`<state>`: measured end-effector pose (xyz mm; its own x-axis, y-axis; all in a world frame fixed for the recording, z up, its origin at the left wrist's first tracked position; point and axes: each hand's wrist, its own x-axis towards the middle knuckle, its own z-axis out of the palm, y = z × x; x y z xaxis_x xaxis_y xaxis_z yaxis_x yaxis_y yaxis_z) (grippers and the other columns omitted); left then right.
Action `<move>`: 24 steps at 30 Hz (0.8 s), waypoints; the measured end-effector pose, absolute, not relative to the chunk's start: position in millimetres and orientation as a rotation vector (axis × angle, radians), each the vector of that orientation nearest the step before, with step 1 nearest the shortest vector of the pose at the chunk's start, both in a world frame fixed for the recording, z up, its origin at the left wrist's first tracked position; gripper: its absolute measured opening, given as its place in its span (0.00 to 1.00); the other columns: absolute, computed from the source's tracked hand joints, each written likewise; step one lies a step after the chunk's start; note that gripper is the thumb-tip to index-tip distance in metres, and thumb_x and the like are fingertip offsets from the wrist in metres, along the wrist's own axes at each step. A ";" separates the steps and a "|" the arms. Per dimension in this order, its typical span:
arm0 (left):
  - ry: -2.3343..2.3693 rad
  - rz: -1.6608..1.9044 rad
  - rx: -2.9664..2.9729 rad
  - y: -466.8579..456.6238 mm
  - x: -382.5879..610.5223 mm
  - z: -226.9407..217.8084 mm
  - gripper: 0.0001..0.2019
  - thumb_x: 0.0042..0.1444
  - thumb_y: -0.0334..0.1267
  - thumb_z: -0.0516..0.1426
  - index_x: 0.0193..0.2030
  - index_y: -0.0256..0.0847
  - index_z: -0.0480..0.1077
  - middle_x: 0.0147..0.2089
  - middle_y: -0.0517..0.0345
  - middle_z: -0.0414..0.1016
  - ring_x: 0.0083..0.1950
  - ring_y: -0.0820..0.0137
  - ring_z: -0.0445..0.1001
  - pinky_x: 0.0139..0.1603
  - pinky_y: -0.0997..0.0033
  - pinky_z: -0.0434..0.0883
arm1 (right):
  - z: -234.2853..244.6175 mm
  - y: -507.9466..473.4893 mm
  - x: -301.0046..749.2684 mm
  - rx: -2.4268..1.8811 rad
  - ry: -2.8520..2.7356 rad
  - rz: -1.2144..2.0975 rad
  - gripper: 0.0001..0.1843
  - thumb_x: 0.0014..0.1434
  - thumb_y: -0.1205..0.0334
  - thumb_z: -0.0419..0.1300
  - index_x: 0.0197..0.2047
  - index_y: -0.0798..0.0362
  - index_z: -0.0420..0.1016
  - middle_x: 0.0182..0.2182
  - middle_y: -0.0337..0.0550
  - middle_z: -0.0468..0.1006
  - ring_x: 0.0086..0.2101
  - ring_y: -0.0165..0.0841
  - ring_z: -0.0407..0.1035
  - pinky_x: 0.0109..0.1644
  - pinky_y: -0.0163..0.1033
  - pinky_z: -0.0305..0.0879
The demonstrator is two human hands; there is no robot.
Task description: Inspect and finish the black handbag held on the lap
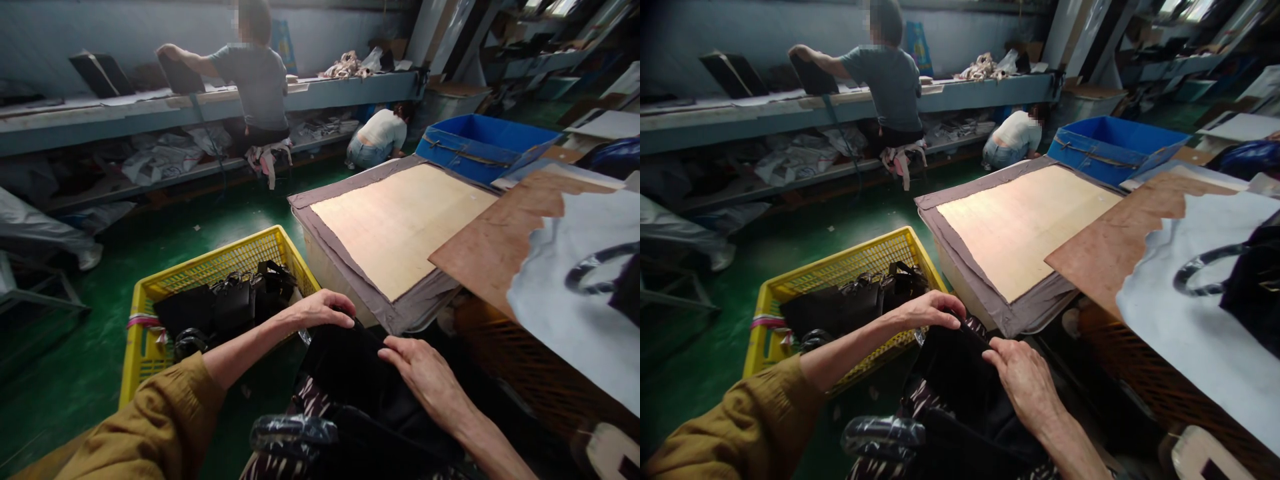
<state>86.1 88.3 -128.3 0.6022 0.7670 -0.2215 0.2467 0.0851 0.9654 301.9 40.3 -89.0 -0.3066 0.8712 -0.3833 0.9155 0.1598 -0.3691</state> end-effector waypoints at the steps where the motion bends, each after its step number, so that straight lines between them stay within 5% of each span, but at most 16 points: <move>1: 0.926 0.491 1.502 87.1 87.6 -126.5 0.12 0.49 0.39 0.58 0.39 0.36 0.72 0.35 0.59 0.73 0.37 0.72 0.69 0.37 0.76 0.64 | -89.1 40.3 302.0 1.802 2.320 -0.836 0.13 0.60 0.59 0.50 0.26 0.49 0.67 0.27 0.38 0.77 0.32 0.34 0.70 0.33 0.34 0.55; 7: 1.060 0.654 1.992 67.1 98.9 -128.0 0.06 0.51 0.31 0.57 0.37 0.38 0.70 0.40 0.56 0.72 0.44 0.69 0.68 0.47 0.73 0.64 | -91.5 38.9 304.1 1.788 2.333 -0.816 0.14 0.61 0.60 0.49 0.25 0.50 0.65 0.26 0.39 0.76 0.30 0.33 0.69 0.32 0.34 0.53; 24: 1.032 0.549 2.065 63.7 112.1 -128.1 0.03 0.51 0.31 0.56 0.28 0.37 0.67 0.39 0.58 0.71 0.39 0.73 0.69 0.45 0.75 0.63 | -87.7 39.6 303.2 1.827 2.323 -0.867 0.13 0.59 0.60 0.51 0.24 0.50 0.68 0.24 0.38 0.76 0.28 0.31 0.69 0.30 0.32 0.52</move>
